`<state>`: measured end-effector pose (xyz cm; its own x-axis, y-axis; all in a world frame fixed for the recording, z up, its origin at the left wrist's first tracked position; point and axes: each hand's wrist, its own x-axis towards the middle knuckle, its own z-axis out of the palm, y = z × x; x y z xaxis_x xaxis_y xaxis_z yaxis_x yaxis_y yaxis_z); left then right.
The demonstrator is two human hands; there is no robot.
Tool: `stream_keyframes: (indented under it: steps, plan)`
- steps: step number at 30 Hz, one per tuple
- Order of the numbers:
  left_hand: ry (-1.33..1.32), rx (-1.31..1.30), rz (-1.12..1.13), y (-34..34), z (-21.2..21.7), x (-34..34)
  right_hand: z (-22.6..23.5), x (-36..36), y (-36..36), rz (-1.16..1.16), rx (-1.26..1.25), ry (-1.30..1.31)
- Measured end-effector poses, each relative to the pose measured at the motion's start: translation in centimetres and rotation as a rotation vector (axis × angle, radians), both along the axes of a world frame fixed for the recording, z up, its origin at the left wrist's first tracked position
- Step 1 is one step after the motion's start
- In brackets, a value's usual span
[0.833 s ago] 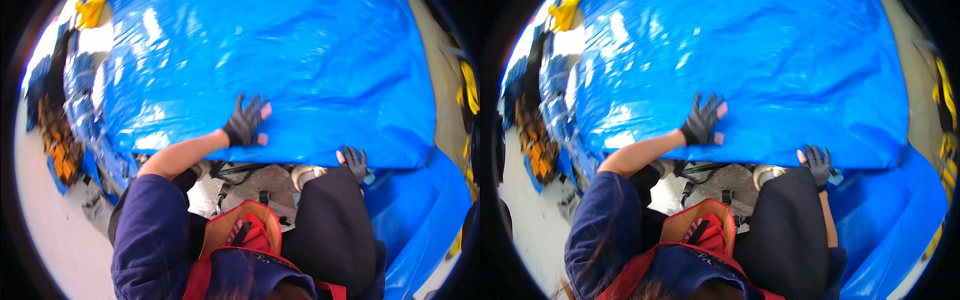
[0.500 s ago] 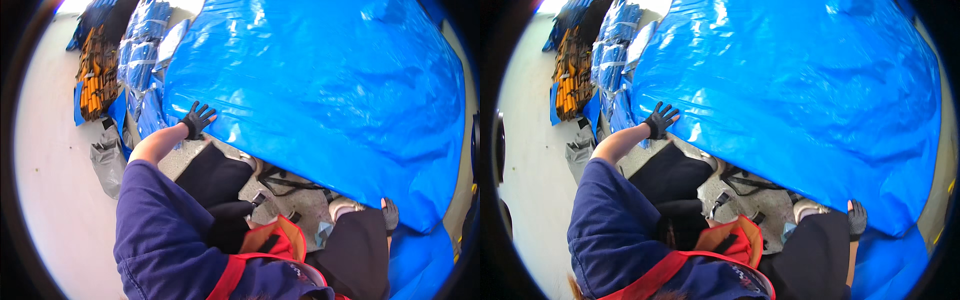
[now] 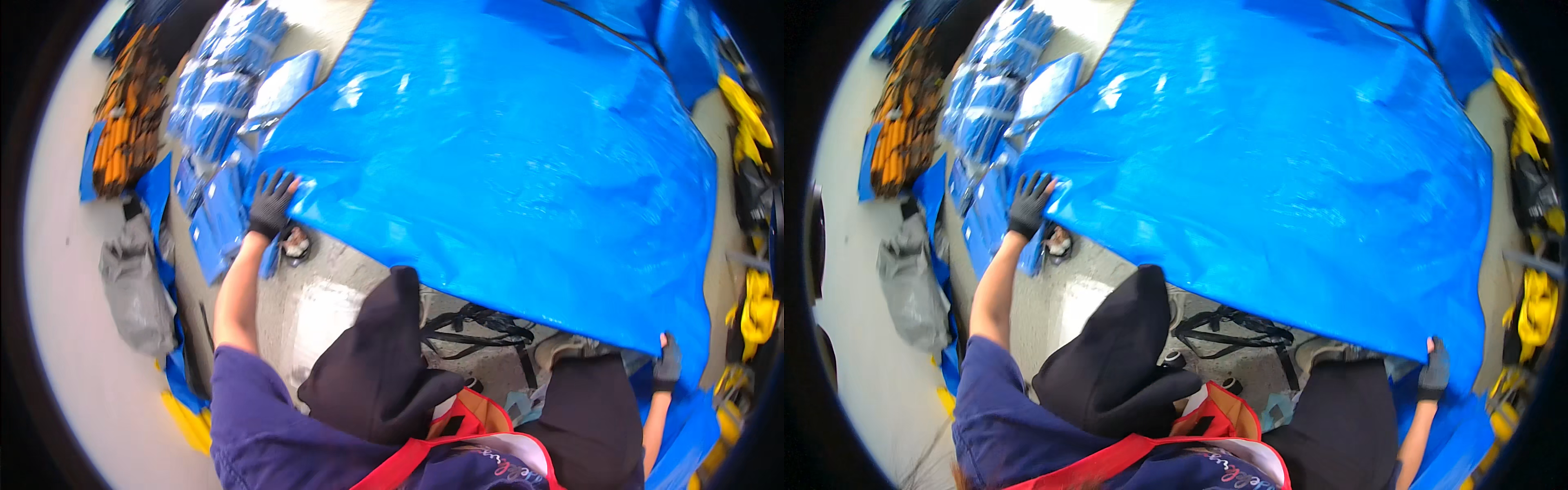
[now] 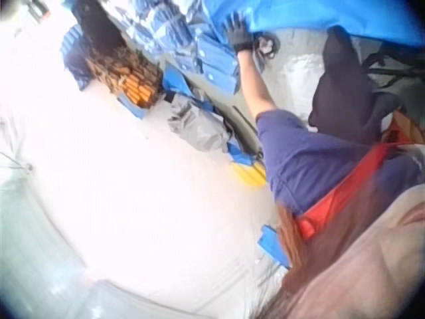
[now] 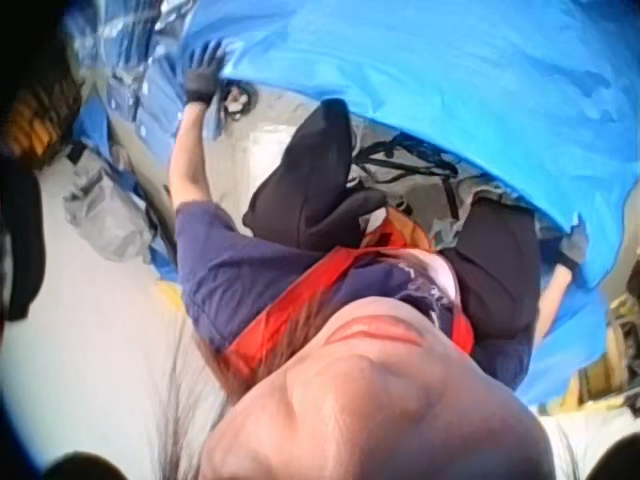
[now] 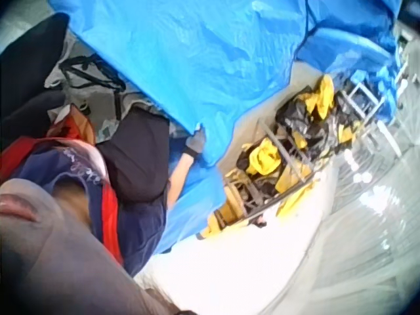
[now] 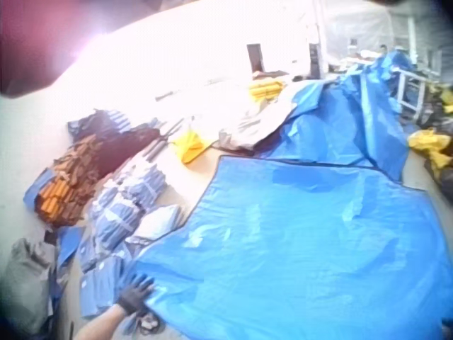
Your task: The person folds a large blue tarp on the floor, aligns edges, and places the folded tarp into a clear plastic bag. The person repeats this process with another tarp, smoothing and folding it before bagging it.
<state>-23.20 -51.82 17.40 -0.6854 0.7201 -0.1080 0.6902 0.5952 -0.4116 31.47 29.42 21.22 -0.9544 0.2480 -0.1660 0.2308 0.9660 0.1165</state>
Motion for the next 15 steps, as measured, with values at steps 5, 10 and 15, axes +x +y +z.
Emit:
stream_keyframes:
  steps: [5, 10, 15]
  plan:
    - [-0.840, -0.248, 0.229, -1.3, 0.7, 3.4, 5.6, 3.3, -1.3, -0.461, -0.254, -0.376]
    - [-0.908, -0.444, -0.291, -16.1, 13.5, -4.8, 14.1, -1.3, 2.8, -0.445, -0.568, -1.054]
    - [-0.569, 0.233, 0.740, 3.2, 15.4, -16.3, 16.3, -15.3, 10.7, -0.484, -0.219, -0.752]
